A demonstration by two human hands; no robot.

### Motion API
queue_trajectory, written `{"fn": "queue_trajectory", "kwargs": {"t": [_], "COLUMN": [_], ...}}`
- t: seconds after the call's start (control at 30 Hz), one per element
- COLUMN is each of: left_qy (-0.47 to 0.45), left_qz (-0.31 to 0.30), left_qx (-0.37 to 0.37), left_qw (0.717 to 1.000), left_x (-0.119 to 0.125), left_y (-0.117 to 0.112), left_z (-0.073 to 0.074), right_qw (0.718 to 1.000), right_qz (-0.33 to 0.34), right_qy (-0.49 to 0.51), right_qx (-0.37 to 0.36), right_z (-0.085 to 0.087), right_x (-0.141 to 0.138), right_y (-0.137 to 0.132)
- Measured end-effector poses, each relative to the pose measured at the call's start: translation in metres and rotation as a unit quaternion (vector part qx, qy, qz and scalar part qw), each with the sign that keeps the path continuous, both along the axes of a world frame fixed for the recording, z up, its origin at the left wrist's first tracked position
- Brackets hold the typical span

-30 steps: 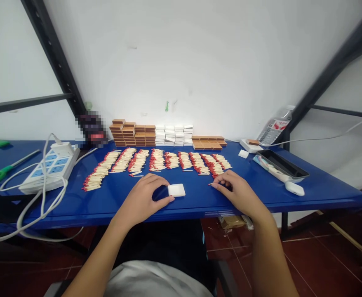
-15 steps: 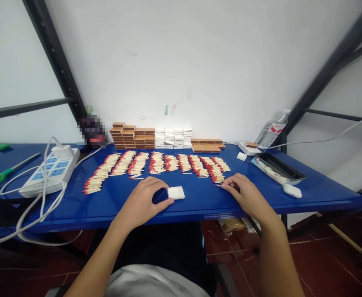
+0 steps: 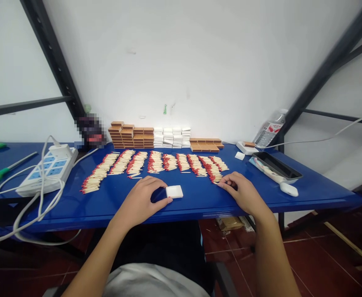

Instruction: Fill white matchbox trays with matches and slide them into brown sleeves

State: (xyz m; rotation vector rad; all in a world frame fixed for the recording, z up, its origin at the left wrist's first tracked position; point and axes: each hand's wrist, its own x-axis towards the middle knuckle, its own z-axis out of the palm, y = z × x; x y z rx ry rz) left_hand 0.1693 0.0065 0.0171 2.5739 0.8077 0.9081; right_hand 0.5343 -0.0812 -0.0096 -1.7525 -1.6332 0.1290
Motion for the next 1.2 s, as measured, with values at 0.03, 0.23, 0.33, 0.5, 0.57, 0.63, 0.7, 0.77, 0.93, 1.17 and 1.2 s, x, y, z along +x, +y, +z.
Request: {"fn": "queue_trajectory", "kwargs": {"t": [0.03,0.23,0.33,0.5,0.57,0.63,0.7,0.77,0.93,1.17,1.2], "left_qy": [0.001,0.008,0.008,0.011,0.012,0.013,0.013,0.015,0.015,0.012,0.013], "left_qz": [0.000,-0.001,-0.001,-0.001,-0.002,-0.002,0.000,0.001,-0.001,-0.008,-0.008], "left_qx": [0.001,-0.007,-0.006,-0.010,-0.012,-0.012,-0.013,-0.014,-0.009,0.004,0.006], "left_qw": [1.000,1.000,1.000,1.000,1.000,1.000,1.000,1.000,1.000,1.000,1.000], "left_x": [0.000,0.001,0.001,0.001,0.000,0.000,0.000,0.000,0.000,0.000,0.000], "left_y": [0.000,0.000,0.000,0.000,0.000,0.000,0.000,0.000,0.000,0.001,0.001], "left_z": [0.000,0.001,0.001,0.001,0.001,0.001,0.001,0.002,0.001,-0.002,-0.002], "right_qw": [1.000,1.000,1.000,1.000,1.000,1.000,1.000,1.000,0.999,0.999,0.999], "right_qz": [0.001,0.014,0.017,-0.002,0.001,0.002,-0.008,-0.014,-0.007,0.036,0.049], "right_qy": [0.000,-0.014,-0.009,0.000,-0.004,-0.003,0.003,0.008,0.005,0.011,0.013], "right_qx": [-0.002,-0.018,-0.017,-0.013,-0.023,-0.030,-0.024,-0.018,-0.039,-0.023,-0.015], "right_z": [0.000,-0.001,0.000,0.003,0.004,0.004,0.005,0.005,0.004,0.011,0.015], "right_x": [0.000,-0.002,-0.005,-0.008,-0.008,-0.007,-0.007,-0.007,-0.009,-0.031,-0.040], "right_y": [0.000,0.000,-0.001,-0.010,-0.015,-0.017,-0.017,-0.016,-0.011,-0.003,-0.001]}}
